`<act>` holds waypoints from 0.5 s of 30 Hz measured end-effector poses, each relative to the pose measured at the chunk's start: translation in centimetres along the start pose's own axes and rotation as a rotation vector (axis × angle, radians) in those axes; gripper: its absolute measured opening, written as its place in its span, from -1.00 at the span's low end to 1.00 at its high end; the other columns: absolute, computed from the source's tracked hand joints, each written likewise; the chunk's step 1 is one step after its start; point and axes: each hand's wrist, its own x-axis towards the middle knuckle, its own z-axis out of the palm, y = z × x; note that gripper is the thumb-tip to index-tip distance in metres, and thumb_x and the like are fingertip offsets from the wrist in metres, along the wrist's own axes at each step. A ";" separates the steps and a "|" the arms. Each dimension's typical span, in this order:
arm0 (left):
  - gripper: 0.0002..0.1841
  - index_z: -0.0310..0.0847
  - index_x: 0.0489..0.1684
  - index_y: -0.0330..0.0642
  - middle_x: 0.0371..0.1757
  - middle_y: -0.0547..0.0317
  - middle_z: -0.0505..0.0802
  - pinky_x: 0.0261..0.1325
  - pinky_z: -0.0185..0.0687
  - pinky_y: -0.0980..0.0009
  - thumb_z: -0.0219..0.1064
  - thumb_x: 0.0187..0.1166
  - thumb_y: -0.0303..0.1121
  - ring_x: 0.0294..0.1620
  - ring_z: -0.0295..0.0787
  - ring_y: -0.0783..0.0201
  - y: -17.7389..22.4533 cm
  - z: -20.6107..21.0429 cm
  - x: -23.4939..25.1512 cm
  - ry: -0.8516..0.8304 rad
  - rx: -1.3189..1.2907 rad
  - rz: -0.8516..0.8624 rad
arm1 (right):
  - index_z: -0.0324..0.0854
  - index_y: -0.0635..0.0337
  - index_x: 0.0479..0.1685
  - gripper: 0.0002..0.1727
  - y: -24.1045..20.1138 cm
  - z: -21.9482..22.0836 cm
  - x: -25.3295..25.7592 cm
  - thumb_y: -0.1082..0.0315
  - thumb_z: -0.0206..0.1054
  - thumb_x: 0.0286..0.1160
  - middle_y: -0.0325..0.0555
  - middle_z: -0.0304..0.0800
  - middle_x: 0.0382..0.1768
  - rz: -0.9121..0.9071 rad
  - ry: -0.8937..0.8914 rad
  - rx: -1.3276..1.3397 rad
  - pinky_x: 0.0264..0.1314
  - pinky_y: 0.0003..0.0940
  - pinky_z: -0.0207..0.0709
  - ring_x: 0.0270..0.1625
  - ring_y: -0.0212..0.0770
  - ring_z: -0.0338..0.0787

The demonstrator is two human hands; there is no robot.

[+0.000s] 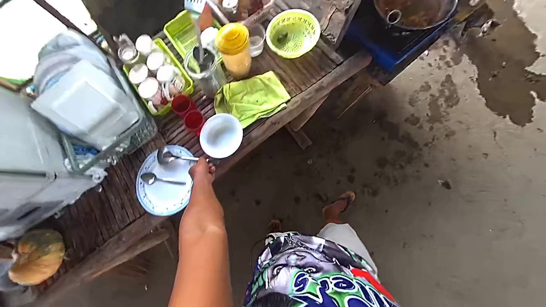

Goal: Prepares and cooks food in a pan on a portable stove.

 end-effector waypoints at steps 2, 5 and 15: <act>-0.69 0.49 0.02 -0.19 -0.53 0.20 0.54 -0.62 0.48 0.42 0.25 0.73 -0.10 -0.69 0.43 0.36 0.4 0.3 0.0 0.029 -0.008 0.047 | 0.29 0.42 0.59 -0.54 2.3 -3.4 15.9 0.29 -0.07 0.90 0.36 0.60 0.29 -0.204 0.005 0.076 0.15 -0.01 0.64 0.10 0.05 0.76; -0.69 0.49 0.13 -0.25 -0.41 0.08 0.58 -0.55 0.49 0.31 0.28 0.65 -0.21 -0.60 0.44 0.27 0.8 1.1 -0.9 0.134 0.052 0.083 | 0.41 0.35 0.54 -0.56 -7.8 -9.3 25.5 0.26 -0.03 0.91 0.38 0.65 0.33 -0.336 -0.006 -0.028 0.18 0.20 0.64 0.17 0.25 0.78; -0.49 0.38 0.45 -0.27 -0.32 0.09 0.62 -0.42 0.56 0.36 0.26 0.72 -0.07 -0.52 0.51 0.31 2.4 3.0 -6.8 0.222 0.140 -0.037 | 0.35 0.39 0.57 -0.54 -31.0 -23.4 26.1 0.25 -0.07 0.93 0.36 0.61 0.33 -0.508 0.062 -0.204 0.11 0.02 0.65 0.07 0.07 0.78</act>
